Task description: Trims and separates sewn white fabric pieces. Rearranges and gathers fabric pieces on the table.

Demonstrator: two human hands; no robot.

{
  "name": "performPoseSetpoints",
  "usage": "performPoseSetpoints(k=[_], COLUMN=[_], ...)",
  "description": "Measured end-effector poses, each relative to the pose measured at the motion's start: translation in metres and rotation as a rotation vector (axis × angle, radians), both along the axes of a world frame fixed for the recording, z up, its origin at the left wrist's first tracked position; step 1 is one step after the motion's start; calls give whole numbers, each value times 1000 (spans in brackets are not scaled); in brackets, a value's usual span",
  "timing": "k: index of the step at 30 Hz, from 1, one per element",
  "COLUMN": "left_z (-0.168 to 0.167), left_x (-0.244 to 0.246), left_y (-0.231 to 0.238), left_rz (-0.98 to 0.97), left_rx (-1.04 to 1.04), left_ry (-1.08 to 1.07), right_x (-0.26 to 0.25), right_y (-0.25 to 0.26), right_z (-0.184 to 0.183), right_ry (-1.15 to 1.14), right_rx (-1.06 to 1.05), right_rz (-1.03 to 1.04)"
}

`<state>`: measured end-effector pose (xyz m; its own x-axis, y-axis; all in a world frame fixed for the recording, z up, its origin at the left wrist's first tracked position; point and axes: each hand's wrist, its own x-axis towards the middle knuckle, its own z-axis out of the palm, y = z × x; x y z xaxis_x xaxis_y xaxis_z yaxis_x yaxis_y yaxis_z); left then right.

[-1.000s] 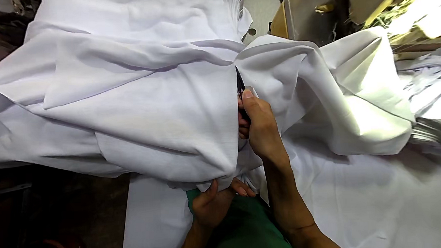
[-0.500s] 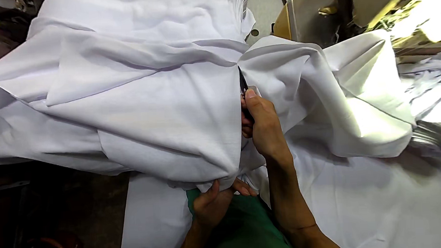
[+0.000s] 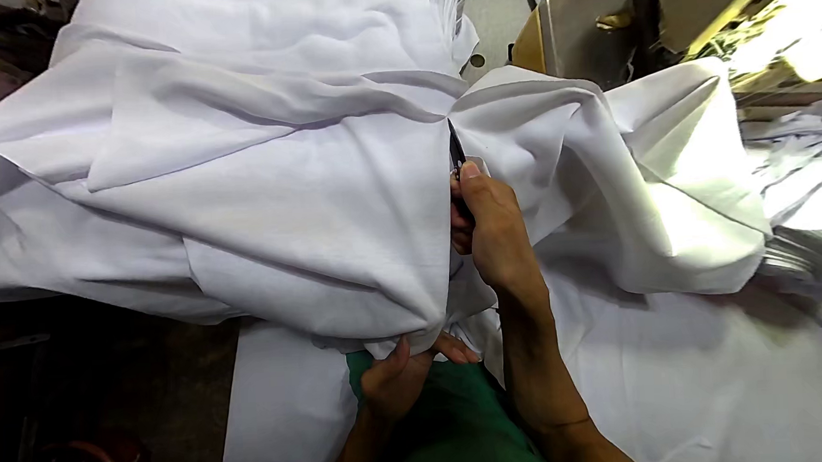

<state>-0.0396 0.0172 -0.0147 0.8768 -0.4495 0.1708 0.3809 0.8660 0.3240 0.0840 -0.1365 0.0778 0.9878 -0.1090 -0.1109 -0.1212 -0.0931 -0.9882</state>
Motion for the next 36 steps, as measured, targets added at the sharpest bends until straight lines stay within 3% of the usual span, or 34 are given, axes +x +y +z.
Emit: performPoseSetpoints(k=[19,36], left_z=[-2,-5], left_x=[0,-4], left_y=[1,6], left_rz=[11,-57], left_rx=[12,-6], left_ry=[-5,-86], right_x=[-6,0], right_y=[3,3], right_z=[-2,5], right_ry=[-7,11], right_rx=[111,55], right_rz=[-8,-15])
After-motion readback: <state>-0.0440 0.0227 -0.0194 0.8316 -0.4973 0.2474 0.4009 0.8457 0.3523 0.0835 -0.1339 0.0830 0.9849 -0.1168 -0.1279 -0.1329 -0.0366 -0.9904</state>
